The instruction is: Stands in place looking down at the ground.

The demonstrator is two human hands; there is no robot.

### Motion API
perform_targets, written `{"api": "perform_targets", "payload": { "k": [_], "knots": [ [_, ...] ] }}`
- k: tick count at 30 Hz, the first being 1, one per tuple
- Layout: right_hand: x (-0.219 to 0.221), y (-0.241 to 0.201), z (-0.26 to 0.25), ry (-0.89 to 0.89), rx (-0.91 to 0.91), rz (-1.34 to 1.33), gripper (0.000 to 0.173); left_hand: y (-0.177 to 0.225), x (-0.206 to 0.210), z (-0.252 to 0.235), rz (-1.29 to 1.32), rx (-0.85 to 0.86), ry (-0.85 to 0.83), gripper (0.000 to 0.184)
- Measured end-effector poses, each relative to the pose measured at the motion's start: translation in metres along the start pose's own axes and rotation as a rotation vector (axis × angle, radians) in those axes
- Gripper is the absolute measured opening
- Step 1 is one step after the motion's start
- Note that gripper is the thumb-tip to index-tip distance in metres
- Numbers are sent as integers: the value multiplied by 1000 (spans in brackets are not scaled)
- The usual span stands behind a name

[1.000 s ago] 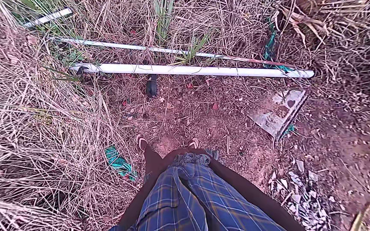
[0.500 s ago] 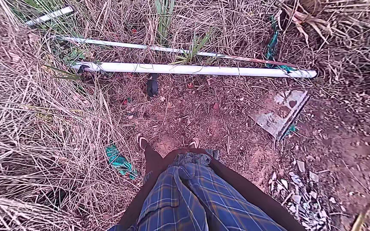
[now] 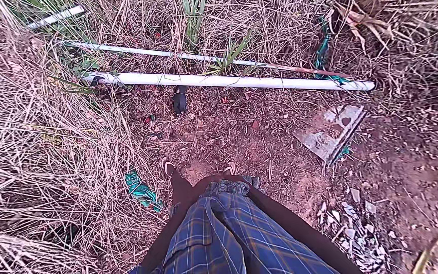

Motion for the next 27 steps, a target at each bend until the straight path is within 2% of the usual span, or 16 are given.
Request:
{"api": "perform_targets", "payload": {
  "k": [1,2,3,5,6,8,11,12,17,19,22,23,25,26,27],
  "knots": [
    [0,-2,2,-5,6,21,39,21,-4,1,156,-263,-48,45],
    [0,-4,3,-5,15,63,40,16,-6,-2,203,-367,-98,38],
    [-1,-5,4,-12,26,114,41,-7,-8,-5,145,-376,-123,42],
    [-1,-7,5,-29,30,151,41,-48,-9,-8,-5,-393,-52,78],
    [-1,-6,5,-22,20,143,40,-57,-9,-10,-39,-418,-27,90],
    [0,-6,7,9,13,126,39,-49,-8,-10,-2,-406,-44,75],
    [0,-7,8,-11,28,159,40,-25,-3,-9,161,-319,-174,34],
    [0,-9,10,-3,18,166,40,-24,-2,-9,170,-308,-212,29],
    [1,-14,12,-34,31,212,41,-19,-2,-7,150,-334,-235,26],
    [2,-17,14,-34,25,252,41,-28,-2,-8,149,-371,-172,39],
    [3,-17,16,-16,22,253,41,-40,-7,-8,46,-459,-7,101],
    [3,-18,16,-19,26,243,41,-43,-7,-9,20,-461,-1,106],
    [3,-16,15,-24,37,228,41,-35,-6,-7,37,-420,-37,80],
    [4,-14,13,-15,31,227,40,-33,-6,-7,53,-425,-61,74],
    [4,-11,10,-11,26,220,40,-35,-6,-6,50,-445,-35,79]
  ]
}}
Point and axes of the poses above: each hand's wrist, its own z-axis away from the middle knuckle, its own x-axis out of the palm, y = z × x, the point moved 4 cm from there along -z, towards the middle knuckle, and after that the axes turned 10 degrees about -y, right-handed, at the moved point
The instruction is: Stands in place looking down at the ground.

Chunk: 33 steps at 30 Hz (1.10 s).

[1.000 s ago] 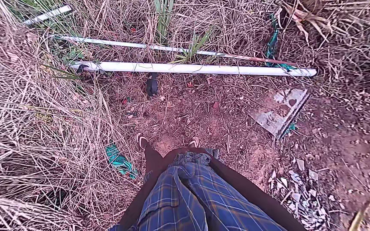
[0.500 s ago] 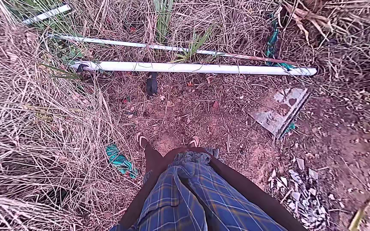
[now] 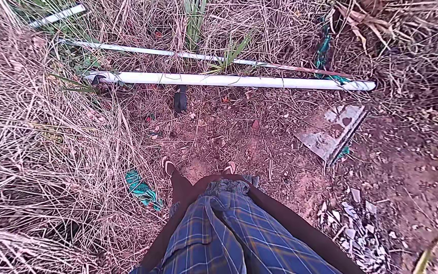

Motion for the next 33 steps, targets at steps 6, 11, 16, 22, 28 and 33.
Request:
{"api": "perform_targets", "payload": {
  "k": [6,11,16,22,28,33],
  "knots": [
    [7,21,-14,86,-31,-283,32,-17,1,-10,-33,35,7,86],
    [5,10,-3,69,-10,-236,35,-27,0,-18,-81,36,75,91],
    [5,12,-5,71,-52,-180,35,-33,-1,-23,-113,-5,117,118],
    [2,6,-5,15,1,-85,38,-44,-2,-30,-165,-74,203,146],
    [2,8,-8,-4,2,-93,39,-38,-2,-27,-161,-97,164,150],
    [1,2,4,50,-34,-189,37,-47,-1,-37,-246,-26,84,108]
  ]
}}
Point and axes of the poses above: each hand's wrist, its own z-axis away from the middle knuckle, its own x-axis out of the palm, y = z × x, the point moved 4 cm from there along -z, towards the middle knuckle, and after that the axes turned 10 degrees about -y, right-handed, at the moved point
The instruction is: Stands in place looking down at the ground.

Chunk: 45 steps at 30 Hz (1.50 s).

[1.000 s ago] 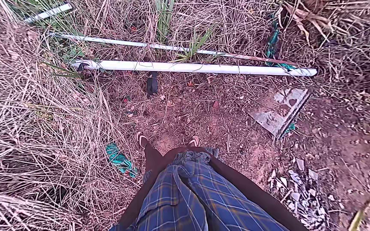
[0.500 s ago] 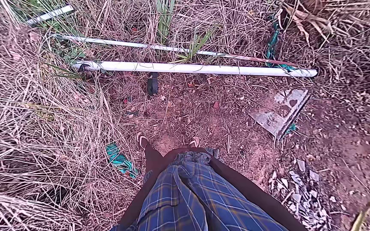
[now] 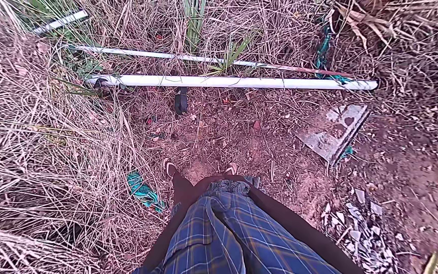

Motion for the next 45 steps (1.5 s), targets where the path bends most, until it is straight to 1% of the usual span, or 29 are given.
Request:
{"api": "perform_targets", "payload": {
  "k": [2,3,4,5,6,7,8,10,11,13,14,16,17,19,21,23,26,27,29,30,31,32,34,35,37,39,41,44,45],
  "knots": [
    [-1,-2,1,-28,-40,107,39,4,0,4,70,65,-45,85],
    [-2,-1,-1,-45,-63,175,40,1,3,4,109,126,-71,69],
    [-2,-1,-3,-64,-65,211,42,9,2,11,179,146,-126,58],
    [-3,-1,-2,-58,-65,214,43,28,-3,23,281,88,-189,56],
    [-2,0,-1,-34,-75,199,43,39,-6,31,325,20,-177,61],
    [-2,0,0,-18,-84,181,42,40,-7,30,299,7,-143,71],
    [-2,2,1,-12,-85,166,41,41,-6,29,290,31,-112,74],
    [-2,7,1,24,-106,142,39,40,-5,27,272,62,-122,69],
    [-2,8,1,37,-116,134,38,40,-6,27,254,56,-139,63],
    [-2,7,-2,5,-89,170,40,37,-7,24,176,27,-126,66],
    [-2,6,-3,-16,-73,191,41,34,-7,22,143,11,-93,71],
    [-2,6,-5,-16,-53,191,42,28,-6,17,144,3,-41,101],
    [-2,5,-5,-13,-51,195,42,26,-5,15,154,2,-23,108],
    [-2,4,-4,-24,-53,226,42,26,-5,16,187,2,-20,110],
    [-2,4,-5,-32,-52,242,42,23,-6,13,159,-10,-14,117],
    [-2,0,-2,-29,-25,201,42,19,-5,11,123,-39,-15,122],
    [-2,-3,1,-13,-13,163,41,14,-4,7,81,-43,5,126],
    [-2,-4,1,-22,-13,178,41,16,-4,8,84,-35,-6,123],
    [-2,-6,1,-57,2,214,42,24,-7,13,97,-6,-24,103],
    [-2,-7,0,-69,8,220,42,23,-7,12,92,0,-29,104],
    [-2,-6,-1,-71,11,212,42,24,-7,13,111,6,-29,109],
    [-3,-3,-4,-53,4,182,41,22,-5,13,131,19,4,109],
    [-1,2,-9,-31,-13,130,40,21,-4,14,172,6,23,119],
    [-2,1,-10,-45,-18,143,40,15,-3,10,161,-25,31,128],
    [-3,0,-13,-75,1,167,41,-8,4,-7,56,-40,104,142],
    [-3,-2,-14,-92,28,186,42,-28,13,-19,-40,1,239,145],
    [-4,-5,-15,-105,34,210,43,-21,7,-18,-47,-89,109,144],
    [-5,-8,-12,-119,47,172,42,12,-5,3,32,-87,42,136],
    [-5,-6,-12,-104,50,145,42,17,-7,6,41,-93,32,139]
  ]
}}
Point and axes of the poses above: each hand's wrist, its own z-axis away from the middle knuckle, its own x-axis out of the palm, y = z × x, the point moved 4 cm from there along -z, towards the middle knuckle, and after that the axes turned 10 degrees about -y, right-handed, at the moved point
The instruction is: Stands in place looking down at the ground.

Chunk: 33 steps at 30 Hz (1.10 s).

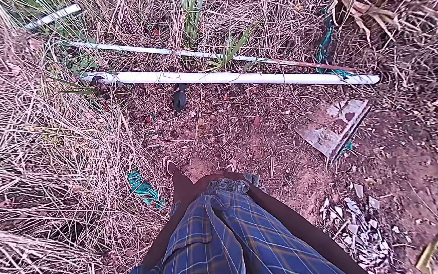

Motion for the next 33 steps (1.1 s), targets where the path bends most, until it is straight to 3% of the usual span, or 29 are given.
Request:
{"api": "perform_targets", "payload": {
  "k": [5,10,14,17,20,24,27,30,33],
  "knots": [
    [-1,-2,3,39,0,35,43,-33,11,-30,-110,34,119,151],
    [-1,-6,6,13,-5,134,44,-28,9,-28,-85,24,101,150],
    [-1,-5,6,5,-27,140,44,-2,0,-8,4,14,7,146],
    [-1,-7,9,23,-34,122,43,-32,11,-30,-66,64,125,151],
    [-2,-16,21,45,-16,121,42,1,1,-6,-1,21,-26,119],
    [-2,-15,21,38,6,115,43,31,-4,21,175,130,-134,78],
    [-4,-18,24,38,12,78,42,23,-3,12,95,98,-127,90],
    [-3,-16,21,27,15,110,43,26,-3,14,68,121,-176,67],
    [-4,-19,23,5,19,132,43,21,2,12,84,311,-155,51]
  ]
}}
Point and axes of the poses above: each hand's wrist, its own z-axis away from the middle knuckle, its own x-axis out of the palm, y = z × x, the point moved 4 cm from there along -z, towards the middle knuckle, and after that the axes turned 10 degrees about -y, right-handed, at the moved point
